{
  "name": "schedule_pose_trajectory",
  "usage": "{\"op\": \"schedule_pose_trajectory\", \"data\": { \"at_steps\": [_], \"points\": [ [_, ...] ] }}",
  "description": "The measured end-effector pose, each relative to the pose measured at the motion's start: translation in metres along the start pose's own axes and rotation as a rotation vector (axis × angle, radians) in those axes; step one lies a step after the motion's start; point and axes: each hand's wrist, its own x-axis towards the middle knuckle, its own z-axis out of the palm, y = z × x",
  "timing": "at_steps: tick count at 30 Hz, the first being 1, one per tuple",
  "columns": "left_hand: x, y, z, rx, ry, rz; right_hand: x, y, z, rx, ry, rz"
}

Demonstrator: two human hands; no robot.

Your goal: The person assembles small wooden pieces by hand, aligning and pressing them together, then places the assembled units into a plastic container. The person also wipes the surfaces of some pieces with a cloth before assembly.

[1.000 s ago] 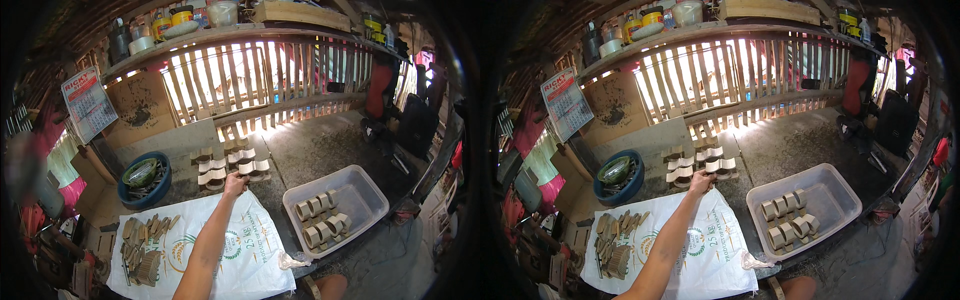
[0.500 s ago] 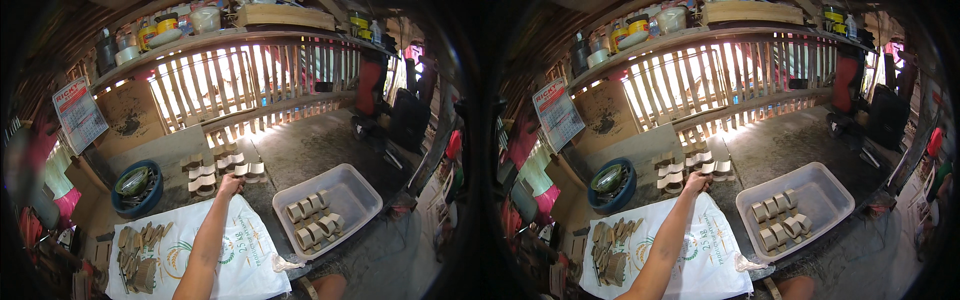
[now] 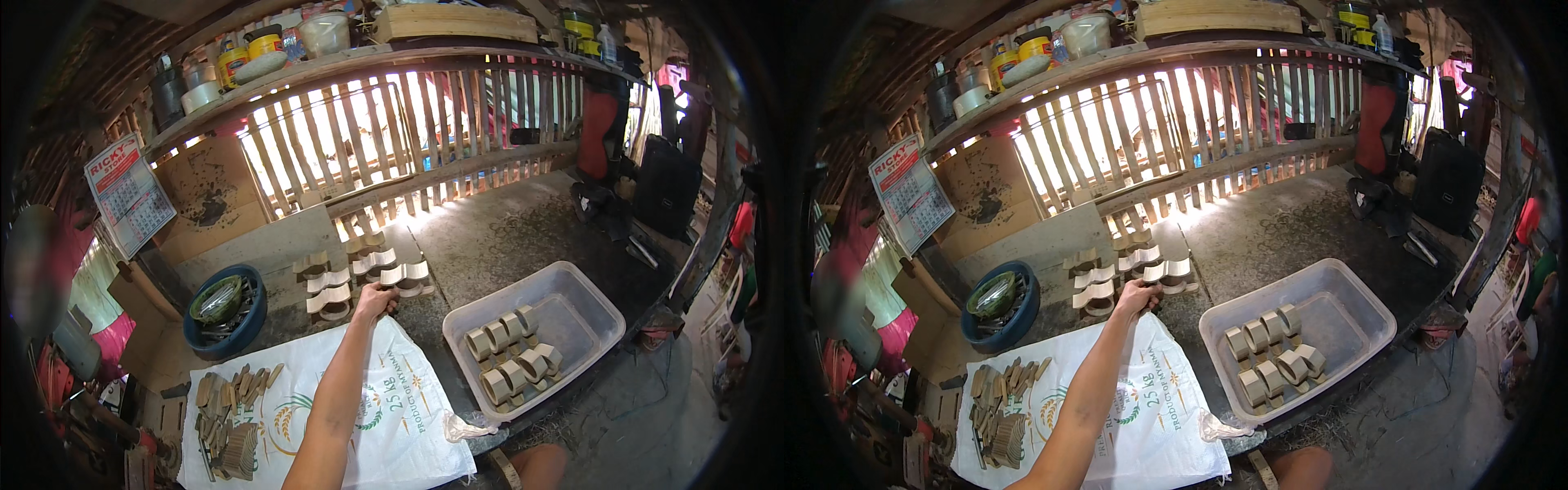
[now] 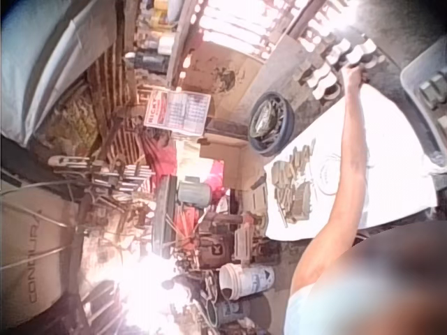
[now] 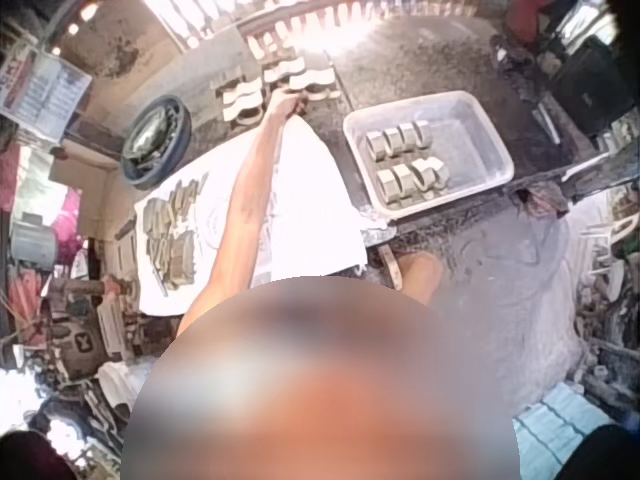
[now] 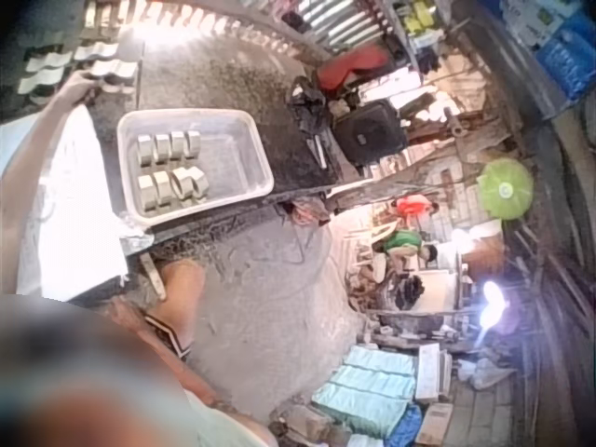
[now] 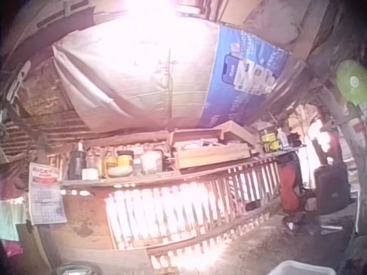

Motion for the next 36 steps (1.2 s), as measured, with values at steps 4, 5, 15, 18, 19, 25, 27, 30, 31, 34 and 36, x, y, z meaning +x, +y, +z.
{"op": "schedule_pose_trajectory", "data": {
  "at_steps": [4,5,15,18,19,25,27,30,31,34,36],
  "points": [
    [-0.004,0.0,-0.003,-0.111,-0.046,0.016,-0.002,-0.005,-0.004,0.008,-0.017,0.007],
    [-0.008,0.001,-0.003,-0.126,-0.046,0.026,-0.002,-0.005,-0.005,0.006,-0.025,0.012],
    [-0.088,-0.012,-0.003,0.155,0.114,0.245,-0.003,-0.009,-0.007,-0.017,-0.086,0.033],
    [-0.139,-0.022,0.002,0.39,0.087,0.3,0.001,-0.001,-0.004,0.032,-0.105,0.001],
    [-0.156,-0.025,0.002,0.49,0.035,0.328,0.002,0.001,0.0,0.008,-0.059,-0.044],
    [-0.208,-0.044,0.017,0.491,-0.087,0.405,0.006,0.013,0.021,-0.057,-0.019,-0.095],
    [-0.207,-0.05,0.019,0.463,-0.065,0.4,0.015,0.015,0.022,-0.235,-0.055,-0.04],
    [-0.206,-0.055,0.021,0.461,0.003,0.482,0.019,0.013,0.021,-0.225,-0.171,0.037],
    [-0.206,-0.055,0.022,0.471,0.012,0.481,0.018,0.012,0.022,-0.252,-0.157,0.013],
    [-0.21,-0.053,0.024,0.507,0.028,0.473,0.015,0.01,0.02,-0.264,-0.152,0.04],
    [-0.212,-0.05,0.024,0.513,0.041,0.478,0.017,0.012,0.019,-0.286,-0.152,0.05]
  ]
}}
